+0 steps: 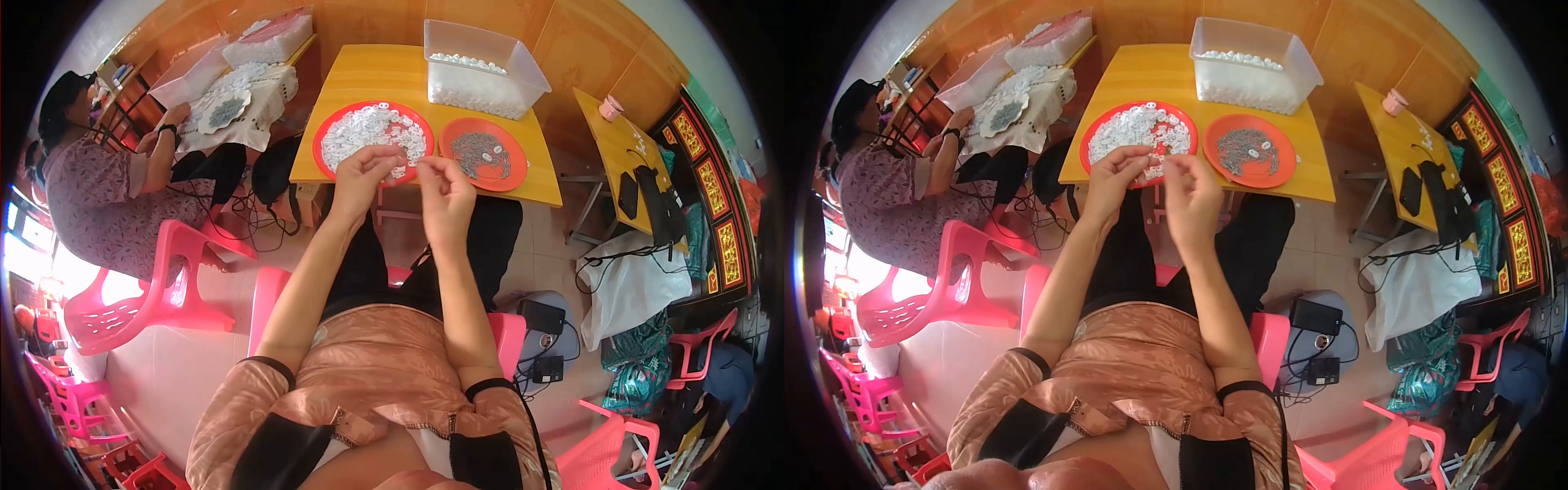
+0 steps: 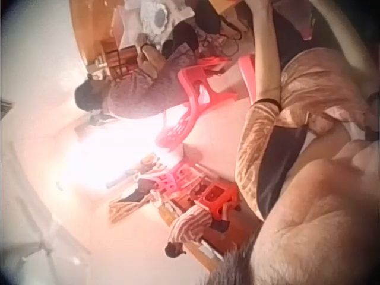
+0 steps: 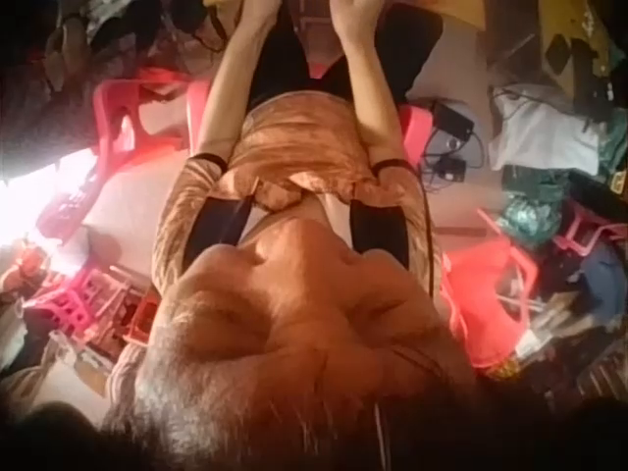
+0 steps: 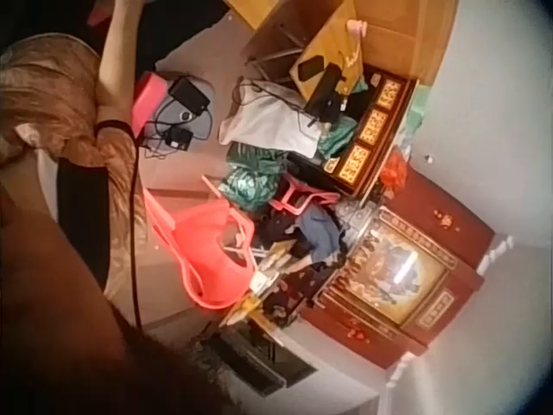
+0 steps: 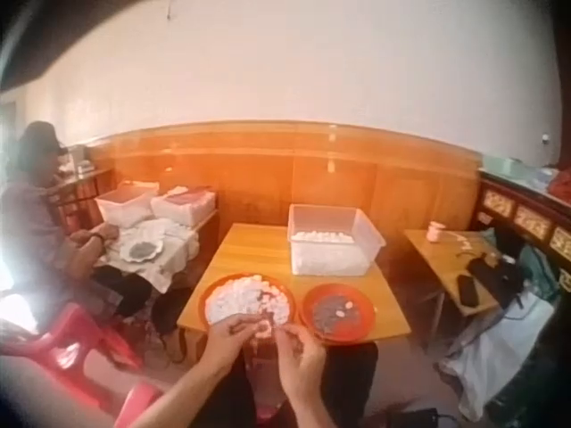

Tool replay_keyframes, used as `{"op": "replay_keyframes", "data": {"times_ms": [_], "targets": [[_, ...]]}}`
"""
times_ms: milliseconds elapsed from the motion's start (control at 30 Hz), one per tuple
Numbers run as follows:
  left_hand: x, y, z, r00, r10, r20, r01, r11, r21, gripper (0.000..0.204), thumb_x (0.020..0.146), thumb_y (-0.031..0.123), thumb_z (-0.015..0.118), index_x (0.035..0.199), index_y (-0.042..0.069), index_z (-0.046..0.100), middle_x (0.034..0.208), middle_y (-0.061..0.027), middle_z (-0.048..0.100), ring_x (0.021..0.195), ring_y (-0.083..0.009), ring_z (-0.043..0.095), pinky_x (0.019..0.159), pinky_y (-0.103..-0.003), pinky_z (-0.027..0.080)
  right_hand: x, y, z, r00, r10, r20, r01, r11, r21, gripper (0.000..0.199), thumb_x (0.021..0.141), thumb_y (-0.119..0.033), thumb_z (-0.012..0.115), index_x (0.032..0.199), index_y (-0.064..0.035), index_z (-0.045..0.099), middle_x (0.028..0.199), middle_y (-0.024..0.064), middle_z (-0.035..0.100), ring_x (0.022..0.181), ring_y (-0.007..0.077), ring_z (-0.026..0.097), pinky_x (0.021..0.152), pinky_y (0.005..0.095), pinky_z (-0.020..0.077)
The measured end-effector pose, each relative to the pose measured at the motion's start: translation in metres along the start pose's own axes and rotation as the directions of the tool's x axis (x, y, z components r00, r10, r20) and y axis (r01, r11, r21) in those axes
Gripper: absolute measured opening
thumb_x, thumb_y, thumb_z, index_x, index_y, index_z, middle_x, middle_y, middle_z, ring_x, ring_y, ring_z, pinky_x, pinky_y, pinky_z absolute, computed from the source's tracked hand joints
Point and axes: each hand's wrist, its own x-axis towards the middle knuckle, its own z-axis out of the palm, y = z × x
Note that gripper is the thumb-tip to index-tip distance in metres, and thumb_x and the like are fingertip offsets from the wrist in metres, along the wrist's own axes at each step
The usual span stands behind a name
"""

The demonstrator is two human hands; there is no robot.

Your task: The recorder is manually assembling small hardware components, specifically inserting small metal pins into plastic housings.

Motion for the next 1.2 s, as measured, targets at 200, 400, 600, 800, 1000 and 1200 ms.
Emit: {"op": "replay_keyframes", "data": {"times_ms": [200,400,600,800,1000,1200], "targets": [[-0.016,-0.005,0.002,0.995,0.097,-0.018,-0.093,0.984,0.149,0.023,0.087,0.005,0.060,0.110,0.001,0.060,0.085,-0.0041,0.066,0.067,-0.0058,0.055,0.060,-0.019,0.044,0.006,0.020,-0.004,0.964,0.207,0.167,-0.211,0.977,0.004,0.016,0.087,-0.010,0.061,0.094,0.0034,0.065,0.077,0.0008,0.063,0.063,0.0021,0.053,0.055,0.0186,0.0412],[-0.024,-0.002,0.008,0.958,0.285,-0.034,-0.237,0.851,0.469,0.024,0.085,0.006,0.061,0.108,0.005,0.060,0.079,-0.0052,0.067,0.067,-0.0094,0.060,0.059,-0.023,0.046,0.005,0.019,0.002,0.953,0.186,0.238,-0.214,0.972,0.100,0.019,0.086,-0.013,0.064,0.094,0.0035,0.066,0.079,0.0014,0.064,0.067,0.0038,0.055,0.060,0.0180,0.0428],[-0.035,0.003,0.013,0.786,0.561,0.258,-0.477,0.285,0.831,0.022,0.084,0.011,0.057,0.106,0.008,0.062,0.081,-0.0111,0.066,0.073,-0.0274,0.064,0.061,-0.035,0.050,0.009,0.027,-0.015,0.871,0.343,0.353,-0.404,0.908,0.115,0.016,0.087,-0.015,0.063,0.092,-0.0005,0.067,0.074,-0.0038,0.059,0.062,0.0013,0.048,0.054,0.0164,0.0354],[-0.035,-0.003,0.013,0.892,0.440,0.103,-0.400,0.662,0.634,0.024,0.086,0.003,0.058,0.109,0.006,0.059,0.079,-0.0069,0.065,0.064,-0.0129,0.063,0.053,-0.025,0.047,0.008,0.030,-0.012,0.844,0.359,0.398,-0.462,0.864,0.201,0.014,0.089,-0.015,0.060,0.093,-0.0023,0.065,0.068,-0.0065,0.054,0.054,-0.0004,0.041,0.047,0.0156,0.0281],[-0.028,-0.006,0.004,0.984,0.116,-0.137,-0.086,0.975,0.204,0.025,0.083,0.005,0.061,0.108,0.003,0.059,0.070,0.0006,0.060,0.062,-0.0053,0.056,0.057,-0.021,0.045,0.001,0.027,0.002,0.956,0.172,0.236,-0.196,0.977,0.080,0.017,0.093,-0.017,0.055,0.090,-0.0005,0.059,0.070,-0.0010,0.057,0.055,0.0017,0.047,0.048,0.0162,0.0329],[0.024,-0.019,-0.021,0.953,0.299,-0.047,-0.195,0.726,0.660,0.013,0.083,0.008,0.063,0.093,0.001,0.067,0.073,-0.0045,0.066,0.059,-0.0082,0.059,0.058,-0.023,0.047,0.015,0.035,-0.016,0.971,0.212,0.115,-0.239,0.907,0.347,0.011,0.094,-0.012,0.050,0.091,-0.0024,0.053,0.076,0.0033,0.060,0.054,0.0052,0.051,0.049,0.0180,0.0385]]}}
